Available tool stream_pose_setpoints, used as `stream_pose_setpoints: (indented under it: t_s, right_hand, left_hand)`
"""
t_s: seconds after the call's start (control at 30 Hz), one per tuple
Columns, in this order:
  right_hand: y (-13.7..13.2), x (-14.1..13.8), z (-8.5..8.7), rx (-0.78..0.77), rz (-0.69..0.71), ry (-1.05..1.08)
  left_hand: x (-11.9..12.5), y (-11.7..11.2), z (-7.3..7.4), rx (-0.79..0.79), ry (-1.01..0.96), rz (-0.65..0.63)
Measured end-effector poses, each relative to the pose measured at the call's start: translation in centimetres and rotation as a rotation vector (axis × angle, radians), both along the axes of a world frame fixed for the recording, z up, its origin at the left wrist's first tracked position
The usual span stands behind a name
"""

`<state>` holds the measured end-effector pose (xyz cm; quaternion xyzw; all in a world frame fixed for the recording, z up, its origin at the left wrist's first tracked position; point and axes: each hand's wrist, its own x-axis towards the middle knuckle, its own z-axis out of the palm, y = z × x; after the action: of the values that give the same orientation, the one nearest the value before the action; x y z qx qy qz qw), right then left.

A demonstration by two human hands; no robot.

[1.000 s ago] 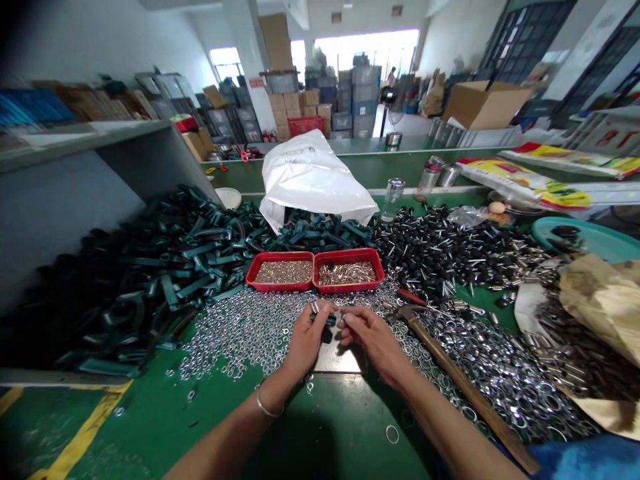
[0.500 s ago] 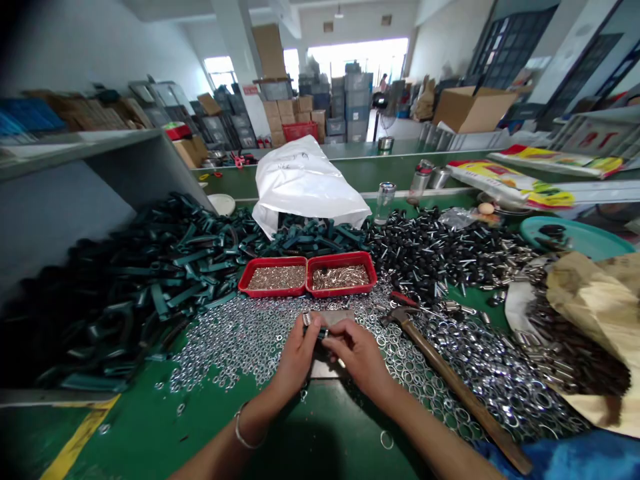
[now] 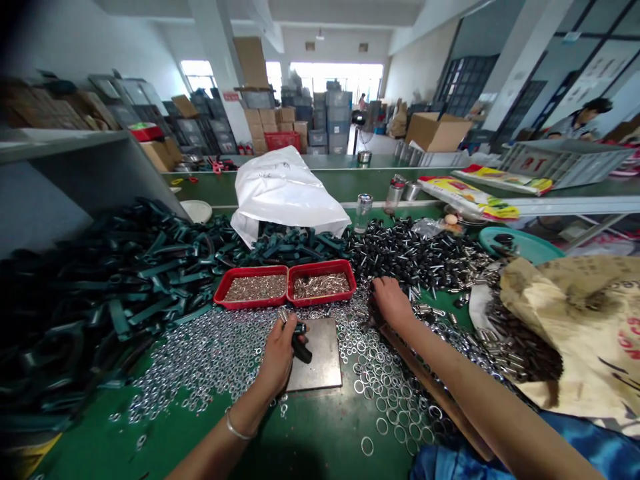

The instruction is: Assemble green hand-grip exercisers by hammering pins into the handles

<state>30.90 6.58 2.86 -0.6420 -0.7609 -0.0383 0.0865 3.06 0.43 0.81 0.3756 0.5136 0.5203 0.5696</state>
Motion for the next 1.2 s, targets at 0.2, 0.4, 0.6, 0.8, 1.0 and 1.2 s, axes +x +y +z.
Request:
stream_pose_setpoints:
  t_s: [0.2,0.4,0.6,0.8,1.0,1.2]
  right_hand:
    - [2.6,2.8,-0.6,-0.068,0.018,-0.088]
    - [1.9,3.3,-1.4,-0.109,0.022,-0.171]
    - [2.5,2.1,-1.5,-0.144,0.058,-0.196]
    - [1.7,2.0,1.0,-0.122,0.088,-0.118]
    - [-5.2,-8.2,4.1,-0.13,0.118,1.059]
    - [-9.2,-16.0,3.2,-0.014,0.161,1.127]
  left_hand:
    - [-0.7,-1.0,0.5,-0.021,-0.077,-0.06]
    - [-1.1,-1.4,0.5,-0.083,-0.264,-0.008]
    - [0.0,-1.6,0.3,-0.073,-0.231,-0.061]
    - [-1.6,-1.5,1.1,-0.099,-0.33,0.021]
    - [-0.8,-1.7,2.7,-0.115,-0.512,0.019]
    - [0.2,-2.4,3.8,-0.059,-0.584,-0.016]
